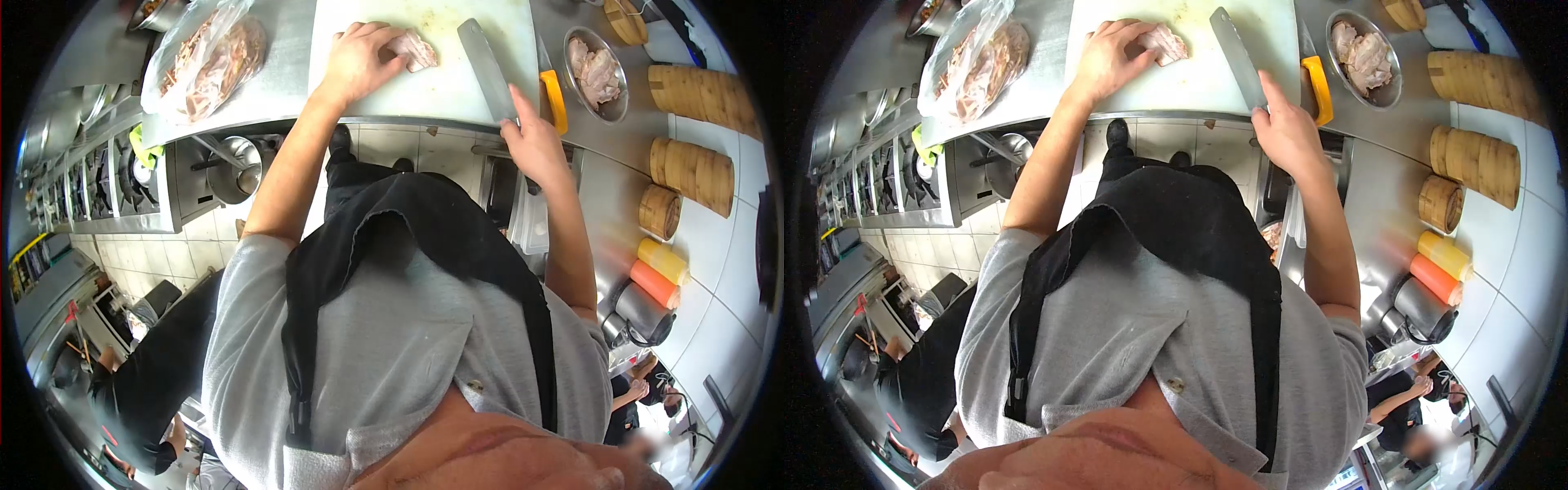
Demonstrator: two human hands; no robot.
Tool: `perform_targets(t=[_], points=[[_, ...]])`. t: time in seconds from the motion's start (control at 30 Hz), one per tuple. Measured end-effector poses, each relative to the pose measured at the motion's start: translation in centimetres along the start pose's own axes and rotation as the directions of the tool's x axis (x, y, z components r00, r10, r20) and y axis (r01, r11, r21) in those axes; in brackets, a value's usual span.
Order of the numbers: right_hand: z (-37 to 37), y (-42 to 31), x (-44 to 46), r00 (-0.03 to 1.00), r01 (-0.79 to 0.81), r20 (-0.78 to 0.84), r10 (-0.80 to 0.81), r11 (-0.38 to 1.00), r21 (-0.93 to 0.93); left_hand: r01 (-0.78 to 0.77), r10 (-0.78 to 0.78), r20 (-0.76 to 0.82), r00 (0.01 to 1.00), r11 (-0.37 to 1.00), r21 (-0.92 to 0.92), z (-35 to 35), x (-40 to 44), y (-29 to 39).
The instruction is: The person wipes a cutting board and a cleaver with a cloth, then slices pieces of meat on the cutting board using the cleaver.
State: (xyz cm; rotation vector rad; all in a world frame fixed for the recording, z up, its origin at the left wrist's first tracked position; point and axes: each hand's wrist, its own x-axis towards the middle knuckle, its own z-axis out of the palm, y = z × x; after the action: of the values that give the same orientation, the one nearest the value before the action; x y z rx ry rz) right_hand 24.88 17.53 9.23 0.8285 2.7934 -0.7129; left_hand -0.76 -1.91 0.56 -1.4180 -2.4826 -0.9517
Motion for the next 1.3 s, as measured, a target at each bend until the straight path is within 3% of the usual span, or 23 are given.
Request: perform_targets(t=[0.1,0.3,0.37,0.47,0.7,1.03,1.3], points=[[-0.2,-1.4,0.7,0.999,-0.033,0.005,0.033,0.996,0.083,0.008,-0.009,-0.054,0.999,1.000,-0.022,0.4,0.2,0.4],[-1.2,-4.4,0.2,0.995,0.100,0.014,-0.102,0.988,0.118,-0.019,0.019,-0.033,0.999,1.000,0.004,1.1,0.7,-0.1],[-1.4,-5.1,-0.3,0.979,0.203,-0.004,-0.203,0.976,0.084,0.002,-0.002,-0.022,1.000,1.000,-0.006,0.9,0.7,0.1],[-1.5,-5.7,-0.3,0.975,0.219,0.028,-0.219,0.976,0.022,0.013,-0.014,-0.021,1.000,1.000,-0.020,0.7,1.0,0.4],[-1.5,-6.3,0.3,0.973,0.226,0.052,-0.223,0.973,-0.056,0.007,-0.016,-0.045,0.999,0.980,-0.199,0.0,1.4,1.2],[-2.5,-7.6,0.6,0.978,0.178,0.127,-0.164,0.978,-0.109,0.027,-0.027,0.002,1.000,0.979,-0.204,0.1,1.8,0.8],[-2.8,-8.8,1.7,0.974,0.201,0.138,-0.181,0.969,-0.146,-0.027,0.017,-0.061,0.998,0.987,-0.159,0.8,1.9,0.4]])
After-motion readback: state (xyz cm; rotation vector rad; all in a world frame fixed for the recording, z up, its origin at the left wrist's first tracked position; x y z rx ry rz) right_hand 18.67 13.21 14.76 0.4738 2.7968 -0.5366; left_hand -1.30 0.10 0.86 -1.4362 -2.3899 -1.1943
